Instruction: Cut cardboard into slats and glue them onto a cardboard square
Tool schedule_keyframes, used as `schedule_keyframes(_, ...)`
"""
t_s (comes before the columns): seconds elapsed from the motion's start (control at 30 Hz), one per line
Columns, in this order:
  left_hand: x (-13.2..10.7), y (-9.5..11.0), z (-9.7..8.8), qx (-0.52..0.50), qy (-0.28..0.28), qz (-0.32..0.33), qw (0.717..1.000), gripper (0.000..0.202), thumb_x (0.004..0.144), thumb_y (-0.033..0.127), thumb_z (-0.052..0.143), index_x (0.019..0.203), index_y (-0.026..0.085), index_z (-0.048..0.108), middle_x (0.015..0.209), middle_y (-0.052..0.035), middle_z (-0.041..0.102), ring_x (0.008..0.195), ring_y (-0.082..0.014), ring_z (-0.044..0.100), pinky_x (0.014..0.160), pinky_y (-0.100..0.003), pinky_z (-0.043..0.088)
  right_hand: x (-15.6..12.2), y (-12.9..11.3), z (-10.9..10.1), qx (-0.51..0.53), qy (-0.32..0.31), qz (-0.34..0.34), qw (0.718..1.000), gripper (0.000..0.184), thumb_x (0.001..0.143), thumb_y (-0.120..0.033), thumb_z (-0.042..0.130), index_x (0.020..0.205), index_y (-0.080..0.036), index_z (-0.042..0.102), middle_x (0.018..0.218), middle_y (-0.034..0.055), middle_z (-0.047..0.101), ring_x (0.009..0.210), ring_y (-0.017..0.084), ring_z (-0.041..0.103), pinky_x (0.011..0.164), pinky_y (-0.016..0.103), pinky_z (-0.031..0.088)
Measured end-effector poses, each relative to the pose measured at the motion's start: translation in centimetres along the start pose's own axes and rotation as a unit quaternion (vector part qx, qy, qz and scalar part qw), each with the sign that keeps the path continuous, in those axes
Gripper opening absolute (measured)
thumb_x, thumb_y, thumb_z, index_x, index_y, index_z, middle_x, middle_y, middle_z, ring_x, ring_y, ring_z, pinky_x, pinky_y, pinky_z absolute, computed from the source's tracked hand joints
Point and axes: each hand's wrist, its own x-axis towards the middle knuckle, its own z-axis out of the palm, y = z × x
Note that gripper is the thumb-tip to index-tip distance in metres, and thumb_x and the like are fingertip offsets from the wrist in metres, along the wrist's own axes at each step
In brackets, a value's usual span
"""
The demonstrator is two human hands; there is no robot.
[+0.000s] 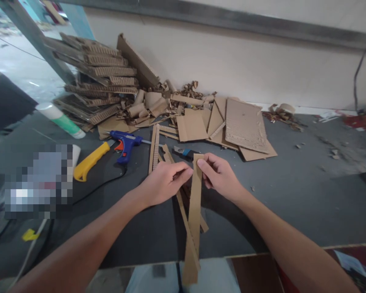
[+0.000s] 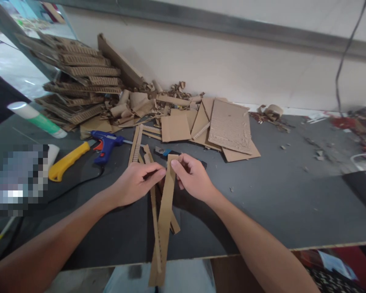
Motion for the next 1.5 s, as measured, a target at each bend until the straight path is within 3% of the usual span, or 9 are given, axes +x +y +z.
schedule_keyframes(0.17, -0.1, 0.3, -0.3, -0.133, -0.065, -0.065, 0.987, 0.036, 0.098, 0.048, 0.048, 0.112, 0.018, 0.061, 0.076, -0.0019, 0.073, 0.067, -0.0155, 0.067, 0.059, -0.023, 0.046, 0.1, 0.2, -0.1, 0.018, 0.043, -0.014, 0.999, 0.038, 0.092, -0.053, 0.058, 0.074, -0.022, 0.045, 0.050, -0.0091, 0.047, 0.036, 0.005, 0.044, 0.036, 0.018, 0.030)
schedule_keyframes(0.47, -0.1, 0.8, -1.0, -0.107, -0.116, -0.052, 0.986, 0.025, 0.091, 0.041, 0.060, 0.094, 0.016, 0.065, 0.063, 0.0016, 0.063, 0.051, -0.0092, 0.046, 0.050, -0.022, 0.034, 0.6, 0.6, -0.6, 0.062, 0.169, -0.033, 0.983, 0.037, 0.090, -0.053, 0.062, 0.075, -0.022, 0.047, 0.053, -0.0086, 0.046, 0.036, 0.005, 0.041, 0.033, 0.018, 0.027)
schedule_keyframes(0.6, 0.0, 0.5, -0.8, -0.105, -0.078, -0.063, 0.989, 0.028, 0.093, 0.044, 0.056, 0.090, 0.017, 0.065, 0.063, 0.0014, 0.061, 0.053, -0.0102, 0.049, 0.050, -0.022, 0.035, 0.6, 0.6, -0.6, 0.092, 0.117, -0.021, 0.989, 0.034, 0.090, -0.053, 0.061, 0.081, -0.022, 0.051, 0.060, -0.0071, 0.052, 0.037, 0.005, 0.044, 0.032, 0.018, 0.027)
schedule_keyframes(0.73, 0.2, 0.0, -0.5, -0.139, -0.017, -0.079, 0.987, 0.030, 0.094, 0.046, 0.055, 0.094, 0.018, 0.066, 0.075, -0.0010, 0.067, 0.063, -0.0122, 0.059, 0.056, -0.021, 0.043, 0.2, 0.2, -0.1, 0.039, 0.015, 0.001, 0.999, 0.033, 0.088, -0.053, 0.063, 0.087, -0.020, 0.055, 0.064, -0.0054, 0.057, 0.040, 0.006, 0.050, 0.034, 0.019, 0.033)
schedule_keyframes(0.8, 0.3, -0.2, -0.4, -0.158, -0.003, -0.081, 0.984, 0.030, 0.093, 0.046, 0.057, 0.097, 0.018, 0.066, 0.082, -0.0024, 0.069, 0.070, -0.0137, 0.064, 0.060, -0.021, 0.047, 0.0, 0.0, 0.1, 0.021, -0.001, 0.006, 1.000, 0.034, 0.087, -0.053, 0.065, 0.086, -0.020, 0.055, 0.064, -0.0050, 0.058, 0.040, 0.006, 0.050, 0.035, 0.019, 0.035)
schedule_keyframes(1.1, 0.1, 0.2, -0.4, -0.137, -0.040, -0.074, 0.987, 0.033, 0.092, 0.047, 0.058, 0.095, 0.017, 0.070, 0.081, -0.0049, 0.072, 0.070, -0.0147, 0.064, 0.059, -0.022, 0.047, 0.7, 0.6, -0.8, 0.093, 0.170, -0.052, 0.980, 0.027, 0.089, -0.045, 0.066, 0.084, -0.021, 0.054, 0.065, -0.0062, 0.056, 0.041, 0.004, 0.047, 0.034, 0.017, 0.032)
schedule_keyframes(1.17, 0.1, 0.4, -0.4, -0.143, -0.028, -0.077, 0.986, 0.033, 0.091, 0.048, 0.059, 0.093, 0.016, 0.070, 0.080, -0.0053, 0.072, 0.069, -0.0144, 0.064, 0.057, -0.021, 0.047, 0.6, 0.6, -0.9, 0.088, 0.150, -0.047, 0.984, 0.028, 0.090, -0.046, 0.065, 0.084, -0.021, 0.054, 0.064, -0.0062, 0.055, 0.041, 0.005, 0.047, 0.034, 0.017, 0.033)
schedule_keyframes(1.37, 0.2, 0.2, -0.3, -0.164, 0.029, -0.099, 0.981, 0.036, 0.093, 0.048, 0.056, 0.097, 0.014, 0.067, 0.063, -0.0004, 0.063, 0.049, -0.0094, 0.052, 0.047, -0.020, 0.040, 0.0, 0.0, -0.3, -0.005, -0.019, 0.005, 1.000, 0.032, 0.087, -0.050, 0.066, 0.084, -0.020, 0.054, 0.068, -0.0026, 0.063, 0.046, 0.008, 0.056, 0.038, 0.019, 0.042)
schedule_keyframes(1.5, 0.1, 0.0, -0.4, -0.170, -0.009, -0.090, 0.981, 0.035, 0.093, 0.049, 0.055, 0.099, 0.016, 0.064, 0.065, 0.0011, 0.063, 0.046, -0.0080, 0.046, 0.046, -0.020, 0.038, -0.1, -0.1, -0.1, -0.013, -0.011, 0.012, 1.000, 0.035, 0.090, -0.054, 0.060, 0.082, -0.020, 0.052, 0.068, -0.0017, 0.064, 0.045, 0.008, 0.056, 0.037, 0.019, 0.042)
